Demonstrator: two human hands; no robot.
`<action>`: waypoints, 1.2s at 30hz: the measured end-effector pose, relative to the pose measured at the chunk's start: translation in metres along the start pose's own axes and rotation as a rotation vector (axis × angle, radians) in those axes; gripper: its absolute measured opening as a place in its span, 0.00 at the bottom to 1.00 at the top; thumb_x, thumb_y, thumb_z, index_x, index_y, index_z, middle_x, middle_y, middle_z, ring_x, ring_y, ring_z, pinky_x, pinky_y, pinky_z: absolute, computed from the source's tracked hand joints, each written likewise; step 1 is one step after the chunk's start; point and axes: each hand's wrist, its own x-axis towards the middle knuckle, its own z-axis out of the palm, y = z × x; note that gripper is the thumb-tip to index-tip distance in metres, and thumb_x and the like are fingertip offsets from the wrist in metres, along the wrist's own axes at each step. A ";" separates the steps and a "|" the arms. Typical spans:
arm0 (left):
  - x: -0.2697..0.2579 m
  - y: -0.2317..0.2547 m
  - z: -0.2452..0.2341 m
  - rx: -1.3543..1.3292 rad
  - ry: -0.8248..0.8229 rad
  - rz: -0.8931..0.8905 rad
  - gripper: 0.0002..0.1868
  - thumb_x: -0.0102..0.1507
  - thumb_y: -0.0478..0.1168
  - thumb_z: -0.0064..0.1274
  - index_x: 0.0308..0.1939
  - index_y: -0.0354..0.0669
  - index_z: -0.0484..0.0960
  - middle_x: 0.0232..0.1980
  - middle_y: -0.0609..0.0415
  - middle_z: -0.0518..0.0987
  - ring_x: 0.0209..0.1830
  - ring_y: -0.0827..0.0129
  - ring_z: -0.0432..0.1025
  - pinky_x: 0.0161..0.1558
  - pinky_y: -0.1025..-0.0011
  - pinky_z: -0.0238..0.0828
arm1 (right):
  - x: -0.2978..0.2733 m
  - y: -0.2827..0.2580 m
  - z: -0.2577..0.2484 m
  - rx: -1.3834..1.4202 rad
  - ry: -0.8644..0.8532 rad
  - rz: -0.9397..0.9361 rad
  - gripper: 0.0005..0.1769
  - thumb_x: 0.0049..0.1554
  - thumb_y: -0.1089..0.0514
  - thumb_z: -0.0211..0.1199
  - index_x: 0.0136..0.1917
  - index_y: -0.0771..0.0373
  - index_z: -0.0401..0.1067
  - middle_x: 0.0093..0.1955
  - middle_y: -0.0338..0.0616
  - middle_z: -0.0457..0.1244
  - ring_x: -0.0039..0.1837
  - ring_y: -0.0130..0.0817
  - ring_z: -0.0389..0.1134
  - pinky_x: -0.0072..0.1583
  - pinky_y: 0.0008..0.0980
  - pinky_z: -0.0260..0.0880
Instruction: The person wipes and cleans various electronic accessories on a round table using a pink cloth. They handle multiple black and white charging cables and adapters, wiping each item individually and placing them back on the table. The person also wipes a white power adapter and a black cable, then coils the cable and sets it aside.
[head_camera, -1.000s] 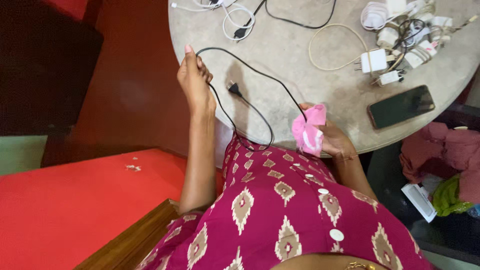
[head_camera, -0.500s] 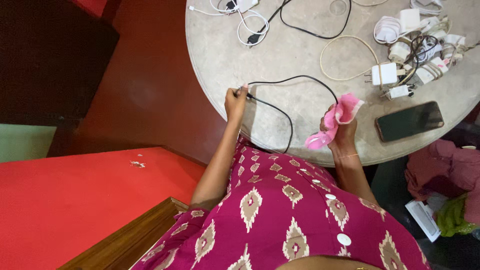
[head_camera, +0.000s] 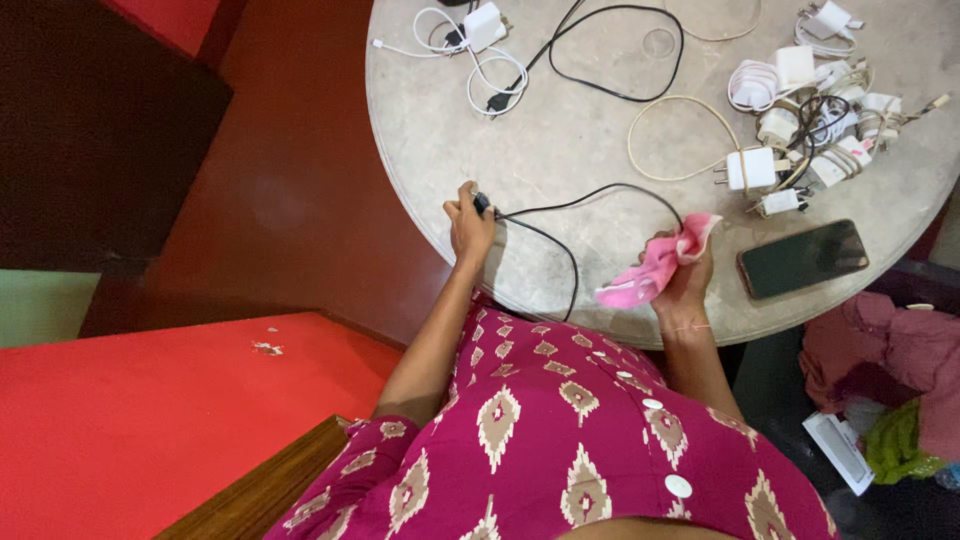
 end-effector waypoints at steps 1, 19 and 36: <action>-0.003 0.003 -0.003 0.024 -0.008 0.014 0.34 0.61 0.41 0.60 0.69 0.58 0.63 0.57 0.43 0.64 0.47 0.45 0.75 0.48 0.53 0.72 | -0.002 -0.001 0.002 -0.005 -0.115 -0.054 0.22 0.74 0.38 0.51 0.44 0.53 0.62 0.36 0.43 0.61 0.37 0.41 0.66 0.37 0.41 0.68; -0.036 0.044 -0.033 -0.271 -0.036 0.218 0.18 0.60 0.34 0.65 0.47 0.42 0.72 0.41 0.48 0.82 0.42 0.57 0.78 0.43 0.62 0.72 | -0.012 -0.058 0.031 -0.191 0.491 -0.640 0.29 0.64 0.42 0.60 0.66 0.67 0.62 0.62 0.52 0.64 0.58 0.46 0.74 0.56 0.56 0.83; -0.102 0.171 -0.079 -1.004 -0.499 0.295 0.16 0.63 0.34 0.64 0.51 0.35 0.77 0.37 0.55 0.80 0.32 0.78 0.71 0.35 0.76 0.68 | -0.052 -0.040 0.234 -0.929 0.091 -0.786 0.22 0.73 0.51 0.59 0.69 0.65 0.56 0.61 0.41 0.54 0.60 0.27 0.56 0.65 0.27 0.61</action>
